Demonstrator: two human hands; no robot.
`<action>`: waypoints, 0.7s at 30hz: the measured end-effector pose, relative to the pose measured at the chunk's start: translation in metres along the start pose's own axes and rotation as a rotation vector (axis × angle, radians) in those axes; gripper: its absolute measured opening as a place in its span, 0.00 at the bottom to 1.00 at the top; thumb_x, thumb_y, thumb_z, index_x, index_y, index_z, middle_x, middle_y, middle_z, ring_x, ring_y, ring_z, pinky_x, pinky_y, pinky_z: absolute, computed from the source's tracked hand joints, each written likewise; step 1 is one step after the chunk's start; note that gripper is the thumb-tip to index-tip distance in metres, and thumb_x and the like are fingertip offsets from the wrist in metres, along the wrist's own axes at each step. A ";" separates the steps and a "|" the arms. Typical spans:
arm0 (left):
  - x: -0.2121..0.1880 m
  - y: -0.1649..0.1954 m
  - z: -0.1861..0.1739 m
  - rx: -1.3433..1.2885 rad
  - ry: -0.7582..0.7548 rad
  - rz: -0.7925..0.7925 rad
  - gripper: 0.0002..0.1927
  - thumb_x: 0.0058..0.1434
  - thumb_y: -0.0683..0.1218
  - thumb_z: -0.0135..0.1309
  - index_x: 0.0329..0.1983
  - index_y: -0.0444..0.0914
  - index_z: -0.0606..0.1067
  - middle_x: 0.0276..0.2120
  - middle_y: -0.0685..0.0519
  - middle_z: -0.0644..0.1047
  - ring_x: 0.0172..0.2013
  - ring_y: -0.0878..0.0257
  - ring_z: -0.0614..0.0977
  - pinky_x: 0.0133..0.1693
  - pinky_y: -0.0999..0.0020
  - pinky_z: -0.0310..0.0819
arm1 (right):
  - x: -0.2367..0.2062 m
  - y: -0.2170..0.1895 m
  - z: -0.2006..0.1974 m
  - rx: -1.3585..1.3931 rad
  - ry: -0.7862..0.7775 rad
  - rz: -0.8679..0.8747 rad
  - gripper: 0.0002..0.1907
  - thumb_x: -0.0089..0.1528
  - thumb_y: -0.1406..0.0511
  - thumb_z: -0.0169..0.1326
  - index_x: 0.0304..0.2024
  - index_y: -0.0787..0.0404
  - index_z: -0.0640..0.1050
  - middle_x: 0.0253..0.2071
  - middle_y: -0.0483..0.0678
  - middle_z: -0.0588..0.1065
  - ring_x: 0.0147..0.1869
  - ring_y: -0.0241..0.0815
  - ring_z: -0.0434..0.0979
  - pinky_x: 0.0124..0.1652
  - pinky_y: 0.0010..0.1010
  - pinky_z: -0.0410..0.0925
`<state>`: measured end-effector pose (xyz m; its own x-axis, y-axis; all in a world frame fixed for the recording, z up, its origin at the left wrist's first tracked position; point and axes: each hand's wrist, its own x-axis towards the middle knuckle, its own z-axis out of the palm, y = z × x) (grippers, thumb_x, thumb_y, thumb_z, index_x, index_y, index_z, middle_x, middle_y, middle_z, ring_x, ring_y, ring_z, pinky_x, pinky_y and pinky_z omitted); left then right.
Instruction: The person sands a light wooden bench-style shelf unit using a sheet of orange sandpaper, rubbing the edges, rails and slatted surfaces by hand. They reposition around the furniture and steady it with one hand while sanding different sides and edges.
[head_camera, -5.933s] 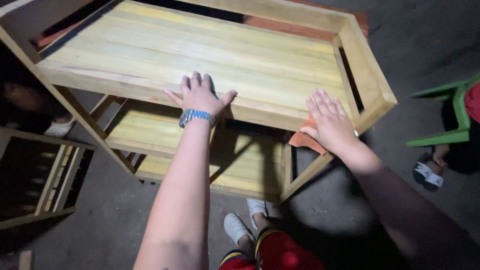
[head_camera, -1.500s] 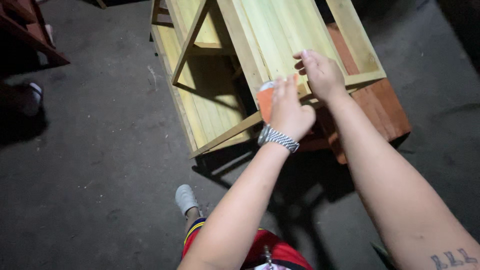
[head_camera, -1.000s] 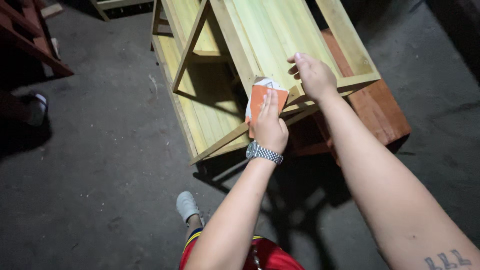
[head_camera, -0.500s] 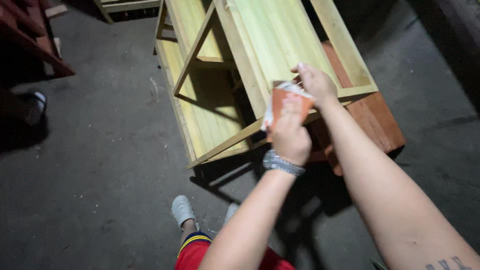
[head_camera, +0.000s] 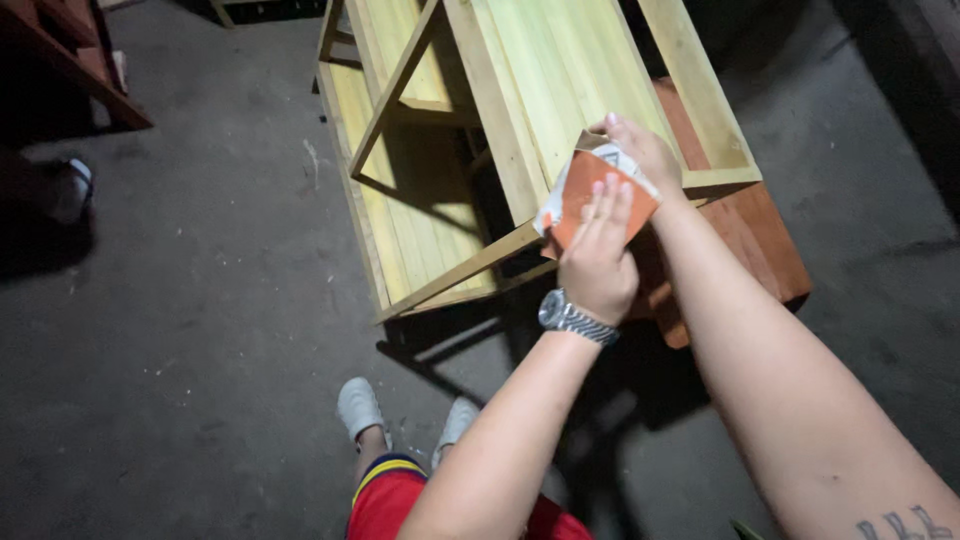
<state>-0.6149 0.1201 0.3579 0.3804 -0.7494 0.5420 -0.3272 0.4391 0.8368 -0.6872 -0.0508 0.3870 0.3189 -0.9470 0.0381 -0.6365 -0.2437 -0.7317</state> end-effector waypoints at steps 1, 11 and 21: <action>-0.001 -0.006 -0.004 0.030 0.037 -0.018 0.35 0.54 0.31 0.40 0.69 0.33 0.68 0.68 0.37 0.70 0.71 0.44 0.70 0.74 0.54 0.59 | -0.001 -0.001 0.001 0.027 0.008 0.017 0.27 0.72 0.48 0.39 0.50 0.58 0.81 0.37 0.44 0.81 0.39 0.33 0.79 0.42 0.28 0.70; -0.002 0.000 -0.005 0.061 0.043 -0.071 0.40 0.50 0.30 0.41 0.71 0.33 0.66 0.70 0.39 0.67 0.72 0.44 0.67 0.74 0.53 0.55 | 0.000 -0.002 0.003 0.005 0.042 -0.030 0.26 0.72 0.49 0.40 0.50 0.60 0.80 0.35 0.46 0.80 0.38 0.34 0.78 0.41 0.29 0.70; -0.009 0.003 -0.015 0.119 0.068 -0.078 0.40 0.51 0.30 0.40 0.72 0.35 0.65 0.71 0.40 0.67 0.74 0.44 0.66 0.76 0.52 0.55 | -0.005 -0.005 0.004 0.025 0.033 0.042 0.25 0.72 0.50 0.39 0.49 0.60 0.80 0.34 0.46 0.80 0.36 0.35 0.78 0.40 0.28 0.71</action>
<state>-0.6066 0.1358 0.3568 0.4650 -0.7419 0.4830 -0.3932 0.3158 0.8635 -0.6829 -0.0438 0.3874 0.2692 -0.9626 0.0292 -0.6312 -0.1993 -0.7496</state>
